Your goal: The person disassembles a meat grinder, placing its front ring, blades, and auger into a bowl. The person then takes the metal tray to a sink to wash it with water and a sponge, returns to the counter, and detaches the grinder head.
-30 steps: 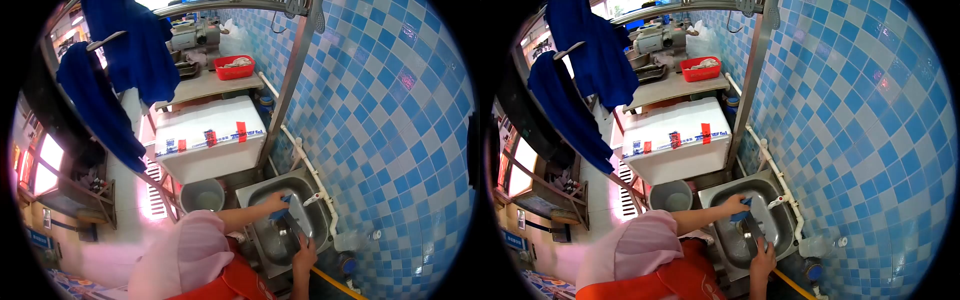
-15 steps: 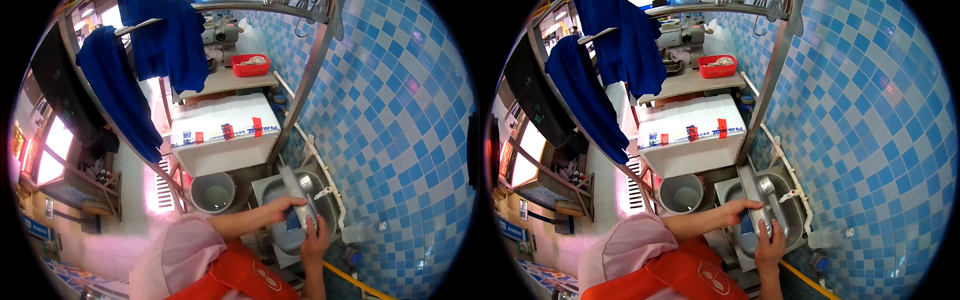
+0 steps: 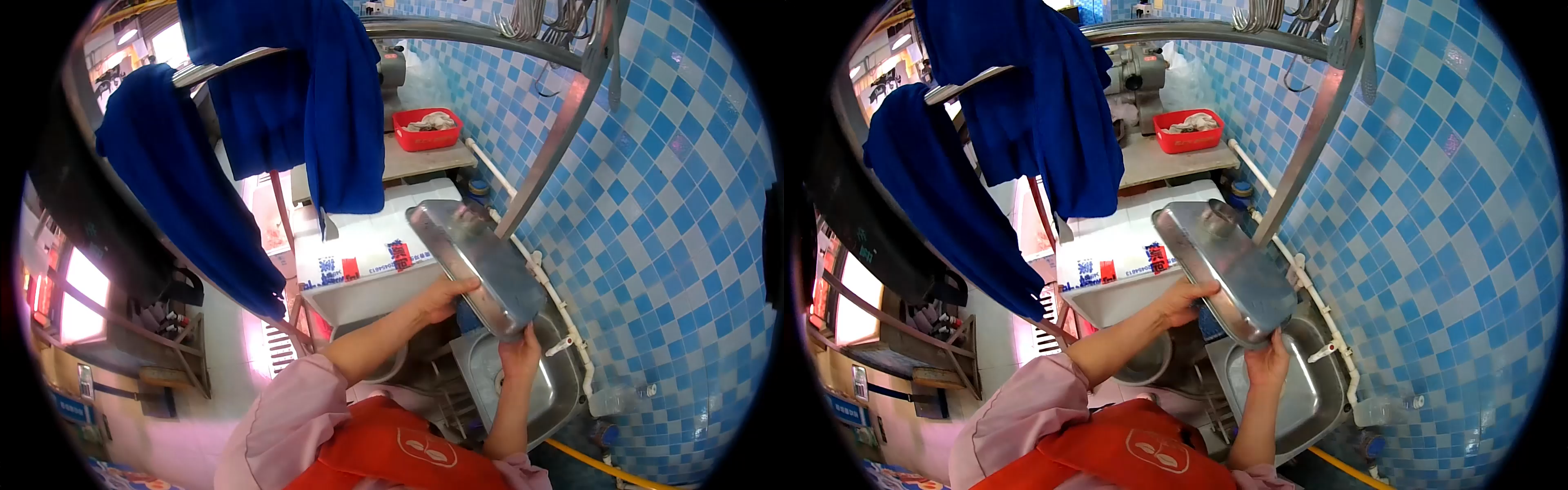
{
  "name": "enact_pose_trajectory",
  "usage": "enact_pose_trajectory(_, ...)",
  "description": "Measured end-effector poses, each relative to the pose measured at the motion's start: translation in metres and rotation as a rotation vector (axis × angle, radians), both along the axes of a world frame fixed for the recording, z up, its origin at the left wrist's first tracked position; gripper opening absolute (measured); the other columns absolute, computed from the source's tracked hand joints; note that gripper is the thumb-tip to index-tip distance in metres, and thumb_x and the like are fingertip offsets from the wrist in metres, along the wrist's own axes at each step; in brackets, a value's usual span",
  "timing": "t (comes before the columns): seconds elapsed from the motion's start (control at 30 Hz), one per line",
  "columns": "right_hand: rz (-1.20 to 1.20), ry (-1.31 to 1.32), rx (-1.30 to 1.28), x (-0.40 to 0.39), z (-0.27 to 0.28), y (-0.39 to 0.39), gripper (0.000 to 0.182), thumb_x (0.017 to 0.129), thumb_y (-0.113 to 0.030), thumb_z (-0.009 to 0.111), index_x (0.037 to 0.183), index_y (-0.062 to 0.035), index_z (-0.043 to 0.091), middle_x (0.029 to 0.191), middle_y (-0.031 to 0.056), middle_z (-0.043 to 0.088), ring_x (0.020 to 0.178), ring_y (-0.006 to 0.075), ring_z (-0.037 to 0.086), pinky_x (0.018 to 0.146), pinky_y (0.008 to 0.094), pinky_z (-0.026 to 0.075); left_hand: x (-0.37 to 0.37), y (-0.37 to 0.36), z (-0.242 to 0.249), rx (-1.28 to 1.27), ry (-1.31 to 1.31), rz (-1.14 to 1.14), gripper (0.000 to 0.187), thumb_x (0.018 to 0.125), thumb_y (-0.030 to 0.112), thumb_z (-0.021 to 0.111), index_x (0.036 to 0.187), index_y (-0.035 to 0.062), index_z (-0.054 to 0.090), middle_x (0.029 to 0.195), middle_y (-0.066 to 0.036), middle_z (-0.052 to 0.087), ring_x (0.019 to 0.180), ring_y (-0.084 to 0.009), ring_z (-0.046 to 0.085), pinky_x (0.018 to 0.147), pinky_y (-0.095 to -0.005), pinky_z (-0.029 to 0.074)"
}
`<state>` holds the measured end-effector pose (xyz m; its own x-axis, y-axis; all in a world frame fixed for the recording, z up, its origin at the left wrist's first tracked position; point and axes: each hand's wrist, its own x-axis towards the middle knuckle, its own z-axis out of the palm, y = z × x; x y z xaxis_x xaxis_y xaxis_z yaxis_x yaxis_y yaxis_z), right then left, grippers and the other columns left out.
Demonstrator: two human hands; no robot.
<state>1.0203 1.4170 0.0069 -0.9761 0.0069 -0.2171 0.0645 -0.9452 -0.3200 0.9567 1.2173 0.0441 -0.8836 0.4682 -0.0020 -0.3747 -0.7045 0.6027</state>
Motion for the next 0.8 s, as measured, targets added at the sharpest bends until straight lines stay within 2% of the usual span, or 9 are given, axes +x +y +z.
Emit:
enact_pose_trajectory(0.17, -0.006, -0.061, 0.015, -0.073, 0.032, -0.045, 0.029, 0.085, -0.004, 0.048, 0.115, -0.0022, 0.049, 0.116, 0.0097, 0.054, 0.110, 0.0235, 0.049, 0.099, 0.0402, 0.034, -0.057, -0.047, -0.020, 0.084, -0.128, 0.059, 0.046, 0.076, 0.023, 0.068, 0.115, 0.0054, 0.050, 0.109, -0.010, 0.057, 0.101, -0.0241, 0.056, 0.090, -0.0393, 0.044)
enact_pose_trajectory(0.2, -0.008, -0.002, 0.024, -0.088, 0.044, -0.053, 0.029, 0.085, -0.003, 0.048, 0.115, -0.0022, 0.049, 0.115, 0.0101, 0.055, 0.109, 0.0234, 0.050, 0.098, 0.0397, 0.036, -0.070, -0.054, -0.016, 0.086, -0.059, 0.029, 0.052, 0.076, 0.032, 0.067, 0.117, 0.0053, 0.049, 0.110, -0.011, 0.057, 0.102, -0.0242, 0.056, 0.089, -0.0400, 0.045)
enact_pose_trajectory(0.23, -0.007, 0.058, 0.033, -0.107, 0.054, -0.060, 0.030, 0.085, -0.003, 0.049, 0.115, -0.0023, 0.049, 0.114, 0.0104, 0.055, 0.109, 0.0234, 0.051, 0.097, 0.0391, 0.038, -0.079, -0.058, -0.005, 0.069, -0.028, 0.046, 0.049, 0.080, 0.034, 0.063, 0.115, 0.0035, 0.048, 0.111, -0.009, 0.056, 0.100, -0.0218, 0.056, 0.086, -0.0360, 0.047)
enact_pose_trajectory(0.3, 0.071, 0.195, 0.062, -0.155, 0.058, -0.067, 0.026, 0.081, 0.000, 0.054, 0.105, -0.0081, 0.053, 0.102, 0.0038, 0.059, 0.097, 0.0192, 0.056, 0.088, 0.0394, 0.044, -0.101, -0.071, 0.005, -0.043, -0.241, 0.105, 0.046, 0.082, 0.037, 0.059, 0.112, 0.0035, 0.050, 0.103, -0.009, 0.059, 0.091, -0.0214, 0.060, 0.080, -0.0352, 0.050)
enact_pose_trajectory(0.33, 0.064, 0.178, 0.074, -0.175, 0.068, -0.074, 0.025, 0.080, 0.001, 0.054, 0.104, -0.0079, 0.052, 0.099, 0.0039, 0.059, 0.095, 0.0192, 0.056, 0.087, 0.0393, 0.045, -0.105, -0.077, 0.011, -0.107, -0.259, 0.130, 0.040, 0.084, 0.038, 0.057, 0.103, 0.0041, 0.052, 0.089, -0.008, 0.061, 0.078, -0.0192, 0.061, 0.071, -0.0334, 0.051)
enact_pose_trajectory(0.47, 0.140, 0.356, 0.056, -0.262, 0.079, -0.094, 0.027, 0.079, 0.004, 0.054, 0.103, -0.0076, 0.049, 0.099, 0.0058, 0.058, 0.093, 0.0204, 0.056, 0.085, 0.0404, 0.046, -0.096, -0.107, -0.014, -0.354, -0.157, 0.331, 0.024, 0.086, 0.028, 0.056, 0.090, 0.0052, 0.054, 0.077, -0.005, 0.058, 0.067, -0.0149, 0.059, 0.062, -0.0304, 0.051)
enact_pose_trajectory(0.53, 0.087, 0.384, 0.083, -0.295, 0.095, -0.117, 0.030, 0.079, 0.004, 0.054, 0.105, -0.0077, 0.047, 0.101, 0.0067, 0.056, 0.093, 0.0210, 0.056, 0.084, 0.0411, 0.047, -0.077, -0.125, -0.028, -0.406, -0.206, 0.377, 0.022, 0.083, 0.022, 0.060, 0.092, 0.0025, 0.054, 0.077, -0.007, 0.059, 0.065, -0.0171, 0.059, 0.063, -0.0305, 0.051)
enact_pose_trajectory(0.7, 0.060, 0.483, 0.066, -0.396, 0.091, -0.172, 0.036, 0.078, 0.006, 0.053, 0.109, -0.0088, 0.045, 0.105, 0.0073, 0.054, 0.096, 0.0222, 0.055, 0.083, 0.0421, 0.048, -0.026, -0.162, -0.070, -0.554, -0.346, 0.571, 0.023, 0.081, 0.020, 0.062, 0.095, 0.0029, 0.056, 0.082, -0.004, 0.059, 0.074, -0.0141, 0.058, 0.069, -0.0274, 0.049)
enact_pose_trajectory(0.8, 0.060, 0.540, 0.058, -0.451, 0.072, -0.200, 0.039, 0.077, 0.006, 0.054, 0.110, -0.0120, 0.045, 0.106, 0.0081, 0.054, 0.096, 0.0248, 0.055, 0.080, 0.0444, 0.049, 0.013, -0.182, -0.086, -0.553, -0.422, 0.660, 0.030, 0.081, 0.017, 0.063, 0.106, 0.0059, 0.051, 0.089, -0.006, 0.058, 0.084, -0.0179, 0.058, 0.074, -0.0315, 0.049)
